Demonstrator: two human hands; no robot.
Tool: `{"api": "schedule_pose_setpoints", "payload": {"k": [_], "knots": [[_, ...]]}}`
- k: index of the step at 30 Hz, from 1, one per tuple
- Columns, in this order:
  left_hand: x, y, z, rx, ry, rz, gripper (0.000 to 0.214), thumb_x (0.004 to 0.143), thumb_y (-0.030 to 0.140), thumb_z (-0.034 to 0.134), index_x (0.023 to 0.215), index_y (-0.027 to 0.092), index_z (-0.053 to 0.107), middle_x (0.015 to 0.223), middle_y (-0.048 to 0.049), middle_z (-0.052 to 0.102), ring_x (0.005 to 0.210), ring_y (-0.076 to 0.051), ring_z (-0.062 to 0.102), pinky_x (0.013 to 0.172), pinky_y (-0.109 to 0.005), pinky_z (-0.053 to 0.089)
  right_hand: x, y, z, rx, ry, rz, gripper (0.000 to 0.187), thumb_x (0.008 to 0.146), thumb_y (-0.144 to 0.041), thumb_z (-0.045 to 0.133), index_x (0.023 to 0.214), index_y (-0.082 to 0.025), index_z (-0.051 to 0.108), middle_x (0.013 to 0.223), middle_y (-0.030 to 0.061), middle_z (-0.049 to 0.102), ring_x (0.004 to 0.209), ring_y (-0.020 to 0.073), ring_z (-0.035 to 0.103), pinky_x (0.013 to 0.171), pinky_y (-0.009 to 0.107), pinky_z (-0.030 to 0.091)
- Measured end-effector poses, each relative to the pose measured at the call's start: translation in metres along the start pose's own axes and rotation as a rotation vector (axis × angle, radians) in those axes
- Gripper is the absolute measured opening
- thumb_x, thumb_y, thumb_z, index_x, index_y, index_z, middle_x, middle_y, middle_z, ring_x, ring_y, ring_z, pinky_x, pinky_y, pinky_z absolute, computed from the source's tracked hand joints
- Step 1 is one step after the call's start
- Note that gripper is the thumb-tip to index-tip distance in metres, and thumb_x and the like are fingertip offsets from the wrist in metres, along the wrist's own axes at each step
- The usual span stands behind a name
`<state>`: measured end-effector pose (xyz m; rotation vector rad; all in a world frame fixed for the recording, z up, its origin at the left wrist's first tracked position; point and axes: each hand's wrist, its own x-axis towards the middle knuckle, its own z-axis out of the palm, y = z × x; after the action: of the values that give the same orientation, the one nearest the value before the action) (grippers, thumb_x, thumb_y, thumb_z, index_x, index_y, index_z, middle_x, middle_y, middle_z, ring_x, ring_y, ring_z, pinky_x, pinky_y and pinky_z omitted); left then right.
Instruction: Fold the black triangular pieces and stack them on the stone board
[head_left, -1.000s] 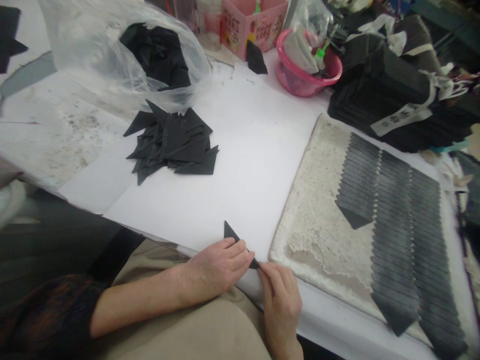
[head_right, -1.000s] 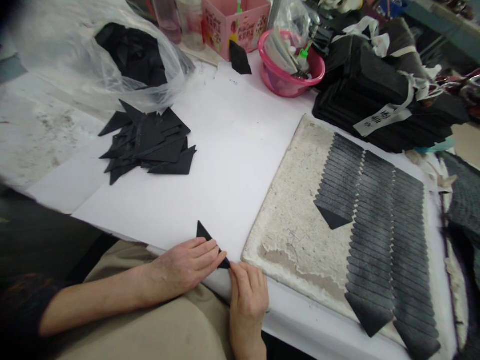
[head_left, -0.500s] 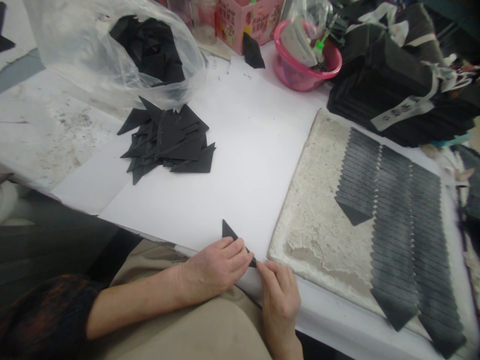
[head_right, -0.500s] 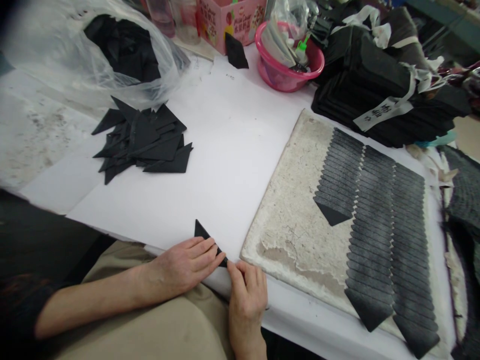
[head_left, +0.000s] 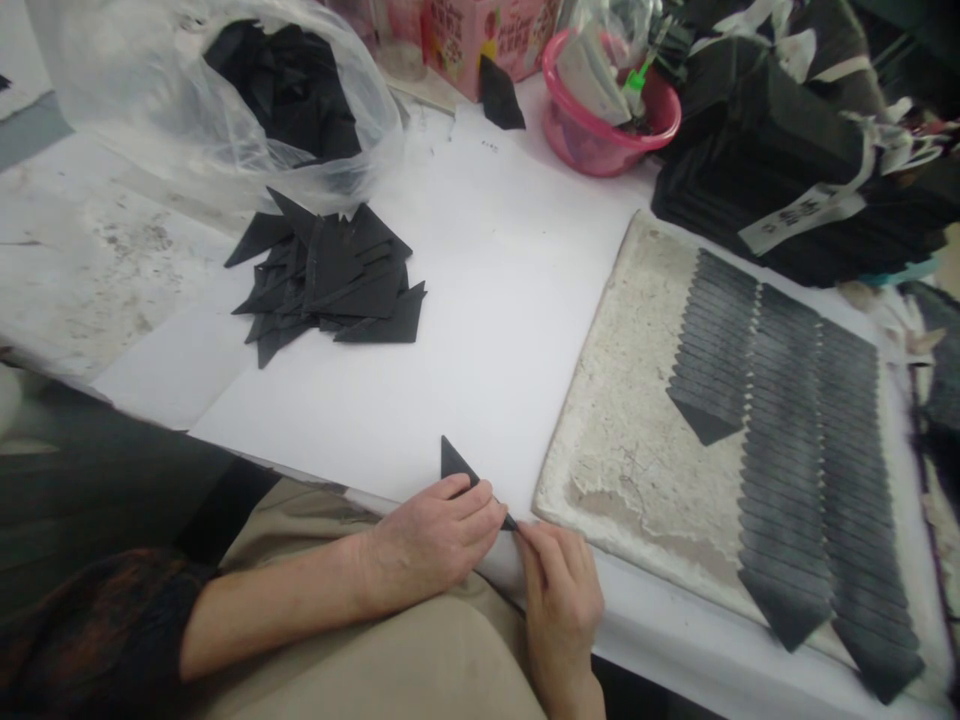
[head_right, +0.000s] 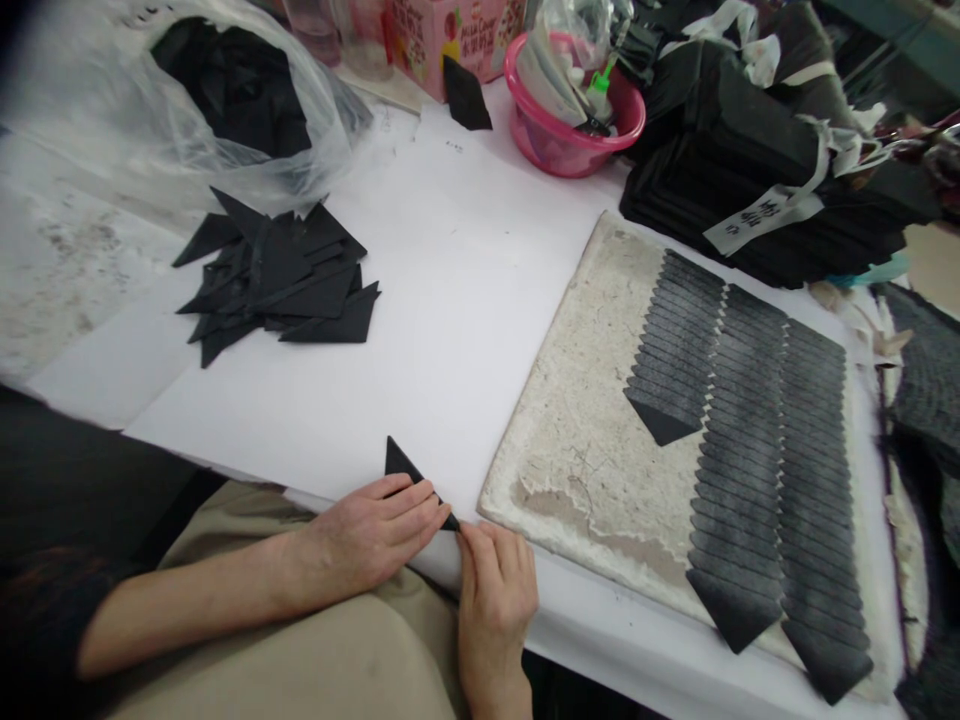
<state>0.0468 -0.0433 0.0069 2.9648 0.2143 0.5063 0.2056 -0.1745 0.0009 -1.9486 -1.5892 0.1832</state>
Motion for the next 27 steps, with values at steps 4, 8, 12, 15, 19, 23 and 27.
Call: {"api": "schedule_pose_setpoints", "payload": {"k": [4, 8, 12, 15, 19, 23, 27], "knots": [[0.0016, -0.0001, -0.0015, 0.004, 0.009, -0.002, 0.022, 0.097, 0.011, 0.047, 0.114, 0.010, 0.061, 0.112, -0.0103, 0.063, 0.114, -0.024, 0.056, 0.092, -0.038, 0.046, -0.0018, 0.0007, -0.0022, -0.006, -0.012, -0.010, 0.017, 0.090, -0.012, 0.060, 0.103, -0.020, 0.066, 0.090, 0.0046, 0.064, 0.084, 0.0160, 0.056, 0.075, 0.030, 0.045], [0.0018, -0.0010, -0.0024, -0.002, 0.004, 0.011, 0.023, 0.097, 0.011, 0.046, 0.114, 0.009, 0.061, 0.113, -0.0097, 0.063, 0.113, -0.024, 0.055, 0.091, -0.038, 0.047, -0.0011, 0.0009, -0.0024, -0.010, -0.008, -0.027, 0.020, 0.089, -0.011, 0.061, 0.106, -0.020, 0.066, 0.091, 0.0052, 0.064, 0.084, 0.0165, 0.055, 0.074, 0.031, 0.045], [0.0006, -0.0013, -0.0018, 0.001, -0.004, 0.015, 0.023, 0.096, 0.012, 0.049, 0.115, 0.009, 0.061, 0.114, -0.0096, 0.063, 0.112, -0.024, 0.056, 0.090, -0.038, 0.047, -0.0003, 0.0012, -0.0028, -0.017, -0.017, -0.042, 0.021, 0.089, -0.011, 0.060, 0.106, -0.022, 0.066, 0.091, 0.0051, 0.064, 0.084, 0.0169, 0.055, 0.073, 0.031, 0.045], [0.0001, -0.0010, -0.0010, 0.005, -0.009, 0.015, 0.024, 0.097, 0.014, 0.047, 0.118, 0.010, 0.060, 0.113, -0.0104, 0.063, 0.113, -0.024, 0.055, 0.091, -0.038, 0.048, -0.0002, 0.0015, -0.0035, -0.034, -0.028, -0.047, 0.022, 0.089, -0.010, 0.060, 0.106, -0.022, 0.067, 0.090, 0.0052, 0.064, 0.082, 0.0172, 0.055, 0.072, 0.031, 0.044], [0.0006, -0.0008, -0.0013, 0.015, -0.020, 0.019, 0.026, 0.098, 0.014, 0.046, 0.121, 0.011, 0.058, 0.112, -0.0110, 0.063, 0.113, -0.024, 0.056, 0.091, -0.038, 0.049, 0.0008, 0.0015, -0.0035, -0.049, -0.030, -0.072, 0.024, 0.088, -0.008, 0.060, 0.107, -0.021, 0.066, 0.089, 0.0056, 0.063, 0.082, 0.0171, 0.054, 0.071, 0.031, 0.043], [0.0009, -0.0009, -0.0029, 0.019, -0.025, 0.027, 0.026, 0.097, 0.014, 0.048, 0.120, 0.010, 0.059, 0.112, -0.0115, 0.063, 0.112, -0.025, 0.056, 0.090, -0.038, 0.049, 0.0014, 0.0009, -0.0038, -0.067, -0.030, -0.084, 0.024, 0.087, -0.007, 0.061, 0.107, -0.020, 0.066, 0.089, 0.0059, 0.063, 0.081, 0.0168, 0.053, 0.071, 0.030, 0.043], [0.0005, -0.0007, -0.0031, 0.025, -0.037, 0.034, 0.026, 0.096, 0.015, 0.050, 0.120, 0.010, 0.059, 0.114, -0.0110, 0.062, 0.113, -0.025, 0.055, 0.091, -0.038, 0.048, 0.0008, 0.0012, -0.0041, -0.052, -0.037, -0.057, 0.023, 0.088, -0.008, 0.061, 0.106, -0.022, 0.066, 0.089, 0.0050, 0.063, 0.082, 0.0165, 0.054, 0.073, 0.031, 0.043]]}}
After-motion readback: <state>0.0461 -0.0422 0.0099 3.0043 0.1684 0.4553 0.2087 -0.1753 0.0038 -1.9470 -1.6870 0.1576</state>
